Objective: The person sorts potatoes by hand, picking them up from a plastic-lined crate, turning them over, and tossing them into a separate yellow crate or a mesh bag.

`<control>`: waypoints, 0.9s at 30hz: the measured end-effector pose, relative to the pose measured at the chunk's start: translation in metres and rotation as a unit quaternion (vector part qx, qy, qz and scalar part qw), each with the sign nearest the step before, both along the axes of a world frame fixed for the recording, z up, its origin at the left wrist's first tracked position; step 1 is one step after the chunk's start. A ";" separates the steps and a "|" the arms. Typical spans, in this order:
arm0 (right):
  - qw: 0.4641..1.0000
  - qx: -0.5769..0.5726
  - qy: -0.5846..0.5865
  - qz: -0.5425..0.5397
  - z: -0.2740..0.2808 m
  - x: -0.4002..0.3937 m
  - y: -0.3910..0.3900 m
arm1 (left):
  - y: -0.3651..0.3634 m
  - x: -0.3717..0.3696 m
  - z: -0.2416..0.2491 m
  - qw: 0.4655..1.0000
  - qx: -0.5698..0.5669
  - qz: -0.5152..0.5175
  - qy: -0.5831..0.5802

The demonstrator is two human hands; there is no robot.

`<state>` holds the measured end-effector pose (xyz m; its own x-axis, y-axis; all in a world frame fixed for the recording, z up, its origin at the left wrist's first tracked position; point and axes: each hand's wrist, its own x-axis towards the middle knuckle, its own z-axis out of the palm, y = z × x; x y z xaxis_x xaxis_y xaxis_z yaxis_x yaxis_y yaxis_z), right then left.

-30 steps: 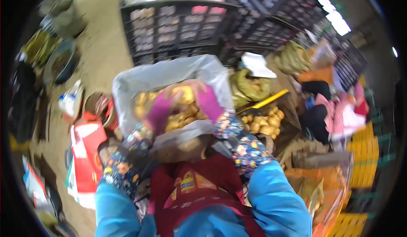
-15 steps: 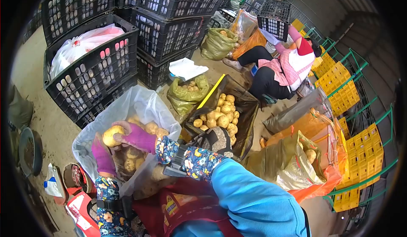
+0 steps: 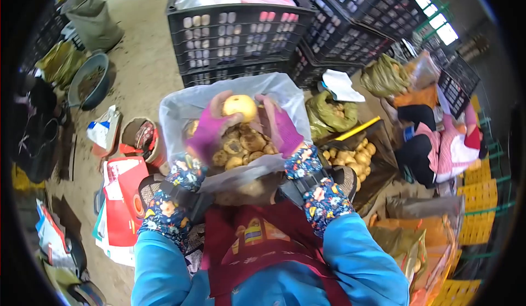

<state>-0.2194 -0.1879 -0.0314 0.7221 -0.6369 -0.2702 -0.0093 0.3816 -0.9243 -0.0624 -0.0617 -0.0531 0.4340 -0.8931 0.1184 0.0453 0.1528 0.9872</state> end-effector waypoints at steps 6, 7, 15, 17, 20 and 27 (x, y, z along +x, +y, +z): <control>0.995 -0.066 -0.056 0.055 0.011 0.008 0.007 | -0.006 -0.002 0.010 0.994 -0.043 -0.055 0.081; 0.991 -0.094 -0.082 0.057 0.006 0.008 0.004 | -0.004 -0.001 0.011 0.991 -0.029 -0.066 0.109; 0.876 -0.482 -0.023 0.009 0.002 0.011 0.011 | 0.007 0.002 0.020 0.995 -0.063 -0.068 0.024; 0.873 -0.487 -0.018 0.001 0.009 0.011 0.015 | 0.009 0.010 0.005 0.978 -0.046 0.010 -0.203; 0.854 -0.518 -0.050 0.019 -0.008 0.025 0.025 | 0.008 -0.002 0.022 0.928 -0.017 0.099 -0.358; 0.876 -0.479 0.035 -0.029 0.066 -0.067 -0.011 | -0.001 0.009 0.000 0.949 0.078 -0.012 0.306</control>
